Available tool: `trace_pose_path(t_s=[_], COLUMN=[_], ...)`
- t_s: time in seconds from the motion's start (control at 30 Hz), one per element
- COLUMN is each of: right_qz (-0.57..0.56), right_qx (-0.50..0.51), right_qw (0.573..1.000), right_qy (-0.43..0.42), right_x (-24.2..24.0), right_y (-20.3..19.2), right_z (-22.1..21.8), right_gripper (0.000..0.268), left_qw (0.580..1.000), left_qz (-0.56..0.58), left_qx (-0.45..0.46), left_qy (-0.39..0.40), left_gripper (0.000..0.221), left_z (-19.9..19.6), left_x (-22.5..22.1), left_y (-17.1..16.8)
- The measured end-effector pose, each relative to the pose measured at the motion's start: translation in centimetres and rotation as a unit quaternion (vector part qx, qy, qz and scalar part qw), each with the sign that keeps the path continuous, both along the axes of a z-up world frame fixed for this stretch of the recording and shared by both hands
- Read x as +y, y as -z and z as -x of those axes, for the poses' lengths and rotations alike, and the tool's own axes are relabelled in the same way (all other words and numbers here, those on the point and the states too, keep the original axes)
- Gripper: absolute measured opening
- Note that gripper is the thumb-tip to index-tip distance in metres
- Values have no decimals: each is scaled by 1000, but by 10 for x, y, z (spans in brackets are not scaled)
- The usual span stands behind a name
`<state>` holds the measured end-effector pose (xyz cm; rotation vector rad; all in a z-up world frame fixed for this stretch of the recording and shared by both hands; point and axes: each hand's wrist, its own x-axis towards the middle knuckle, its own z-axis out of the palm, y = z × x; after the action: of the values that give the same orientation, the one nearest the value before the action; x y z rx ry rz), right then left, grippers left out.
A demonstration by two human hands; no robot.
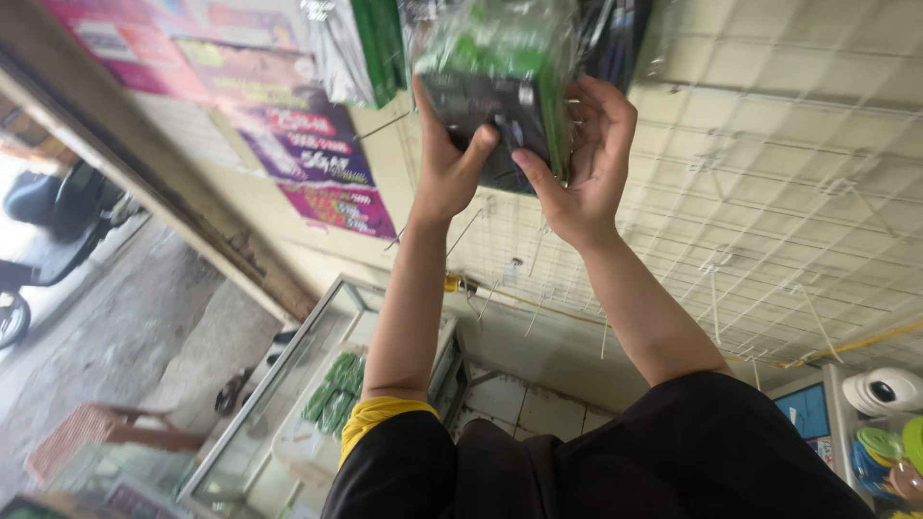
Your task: The person removes packaged charging cables from a display rack by hand, places them into a plastic container, and lifts the filled container.
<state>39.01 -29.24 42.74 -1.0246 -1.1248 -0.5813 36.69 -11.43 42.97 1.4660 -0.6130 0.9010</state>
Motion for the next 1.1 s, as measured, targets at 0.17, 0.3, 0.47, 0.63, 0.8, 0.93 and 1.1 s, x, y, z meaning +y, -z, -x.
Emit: trace_pose_path(t_s=[0.17,0.3,0.47,0.63,0.8,0.93,1.1], right_qz=[59,107,181,228,361,522,505], right_qx=[45,63,79,-158,-256,-248,-233], right_qw=[988,970,939,959,890,791,775], right_qy=[-137,-210,-280,-56,-108,-200,-301], right_x=[28,65,101,129,160,198,248], right_y=[36,69,98,90,116,176,261], right_z=[18,38,76,114,135,138,143], right_gripper=[86,97,113,109,87,75,62], left_qw=[983,971,950,898,821,793,733], left_qz=[-135,-130,-5,5,8,89,85], left_qx=[-48,42,206,238,296,339,355], left_qy=[-119,-196,-236,-370,-488,-498,-574], left_gripper=[103,99,82,68,62,60,66], left_z=[86,153,229,275,306,324,335], left_x=[37,55,69,68,62,57,68], left_y=[16,55,110,144,187,242,317])
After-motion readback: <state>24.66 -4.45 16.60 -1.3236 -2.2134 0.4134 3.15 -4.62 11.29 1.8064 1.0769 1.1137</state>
